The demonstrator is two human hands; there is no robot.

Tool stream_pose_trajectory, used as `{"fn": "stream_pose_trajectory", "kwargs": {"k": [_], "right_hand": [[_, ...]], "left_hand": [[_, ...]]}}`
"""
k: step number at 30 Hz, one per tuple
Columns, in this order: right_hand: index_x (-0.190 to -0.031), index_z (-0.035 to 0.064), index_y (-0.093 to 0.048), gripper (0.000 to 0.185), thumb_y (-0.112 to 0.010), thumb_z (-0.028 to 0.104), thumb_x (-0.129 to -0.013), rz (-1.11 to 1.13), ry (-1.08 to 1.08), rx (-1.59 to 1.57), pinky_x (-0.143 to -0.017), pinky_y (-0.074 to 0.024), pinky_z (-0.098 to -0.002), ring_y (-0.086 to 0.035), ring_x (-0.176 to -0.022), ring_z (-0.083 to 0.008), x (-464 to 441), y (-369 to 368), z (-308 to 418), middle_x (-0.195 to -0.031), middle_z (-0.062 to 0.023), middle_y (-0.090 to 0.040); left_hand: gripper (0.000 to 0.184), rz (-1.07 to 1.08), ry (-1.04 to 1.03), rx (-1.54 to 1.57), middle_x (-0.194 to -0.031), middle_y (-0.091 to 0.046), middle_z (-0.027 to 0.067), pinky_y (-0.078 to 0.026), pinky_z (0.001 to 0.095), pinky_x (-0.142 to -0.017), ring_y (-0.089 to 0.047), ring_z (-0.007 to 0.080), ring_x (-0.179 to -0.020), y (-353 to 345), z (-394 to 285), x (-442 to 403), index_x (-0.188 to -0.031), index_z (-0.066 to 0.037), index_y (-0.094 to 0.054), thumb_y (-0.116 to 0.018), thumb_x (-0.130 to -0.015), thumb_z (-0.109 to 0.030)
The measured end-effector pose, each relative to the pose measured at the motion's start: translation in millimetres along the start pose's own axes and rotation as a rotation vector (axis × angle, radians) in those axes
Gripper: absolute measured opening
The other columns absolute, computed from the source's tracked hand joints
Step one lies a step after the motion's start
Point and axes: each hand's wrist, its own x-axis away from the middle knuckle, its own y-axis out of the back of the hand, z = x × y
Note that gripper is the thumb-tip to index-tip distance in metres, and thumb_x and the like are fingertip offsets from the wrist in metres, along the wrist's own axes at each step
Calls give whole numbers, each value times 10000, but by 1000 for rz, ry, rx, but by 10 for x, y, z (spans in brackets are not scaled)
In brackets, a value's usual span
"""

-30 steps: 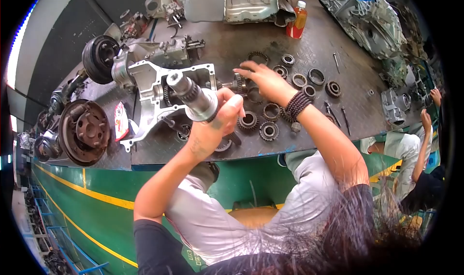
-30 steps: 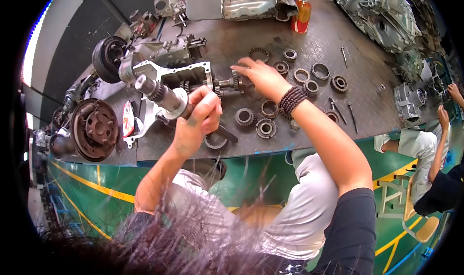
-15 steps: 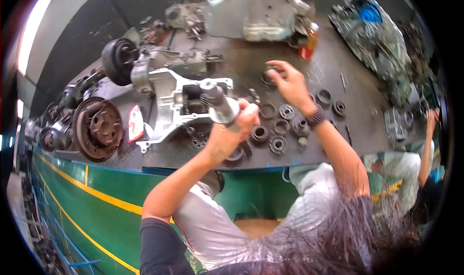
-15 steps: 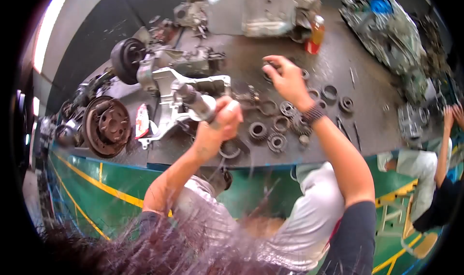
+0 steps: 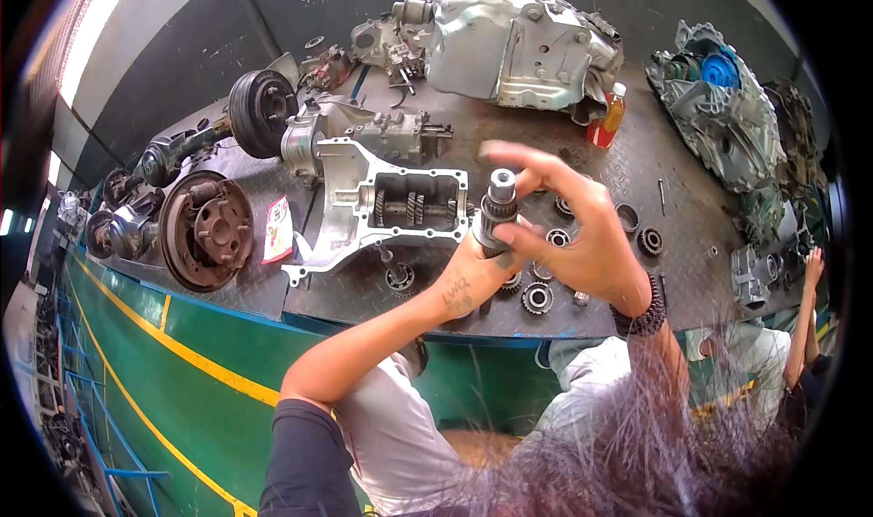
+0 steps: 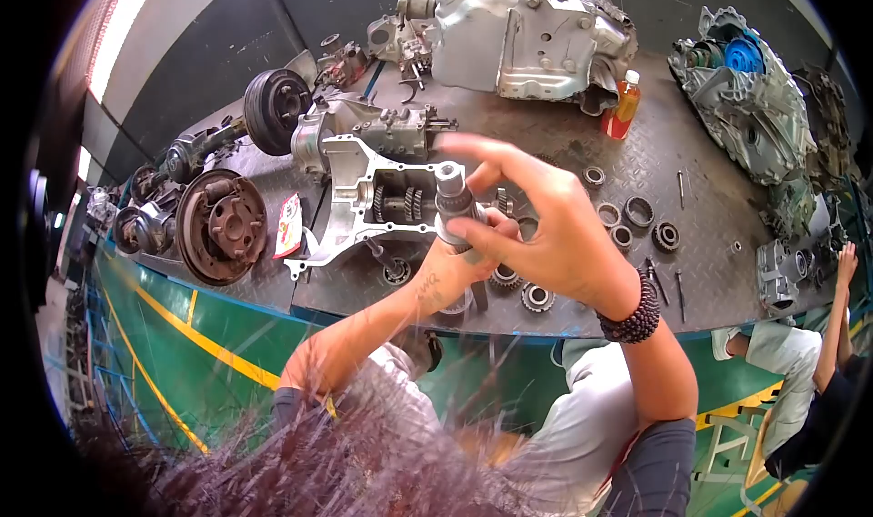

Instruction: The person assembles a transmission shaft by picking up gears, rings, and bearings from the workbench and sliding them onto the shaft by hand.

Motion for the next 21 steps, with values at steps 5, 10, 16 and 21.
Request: {"fn": "stream_pose_trajectory", "kwargs": {"k": [5,10,16,21], "right_hand": [[-1552,74,-496,818,-817,65,-800,124,-74,40,-993,-496,-309,-622,-997,-142,47,114,-24,-1134,-61,-701],[-1504,35,-531,686,-808,130,-884,9,-99,-248,-1069,-479,-343,-651,-1155,-169,51,27,42,-1223,-82,-717],[-1450,47,-573,624,-808,243,-906,185,-116,-118,-1117,-433,-382,-570,-1318,-209,47,63,-187,-1389,-92,-629],[-1404,48,-598,399,-582,257,-1065,-42,-253,-193,-1061,-437,-315,-558,-1222,-154,207,97,-520,-1371,-63,-618]], "left_hand": [[291,68,75,24,-1008,-588,-33,-449,233,-688,-520,37,-828,59,6,-2,-1223,-92,-588,-699,-966,-170],[318,37,31,-89,-1007,-578,-36,-450,230,-694,-517,47,-825,-15,9,2,-1222,-102,-570,-724,-972,-223],[262,40,-88,-132,-999,-568,-36,-452,235,-686,-510,49,-819,-4,-30,-28,-1182,-97,-574,-707,-980,-198],[223,26,133,-10,-734,-530,-66,-357,214,-555,-448,36,-621,63,-143,11,-951,-94,-673,-694,-1004,-309]]}}
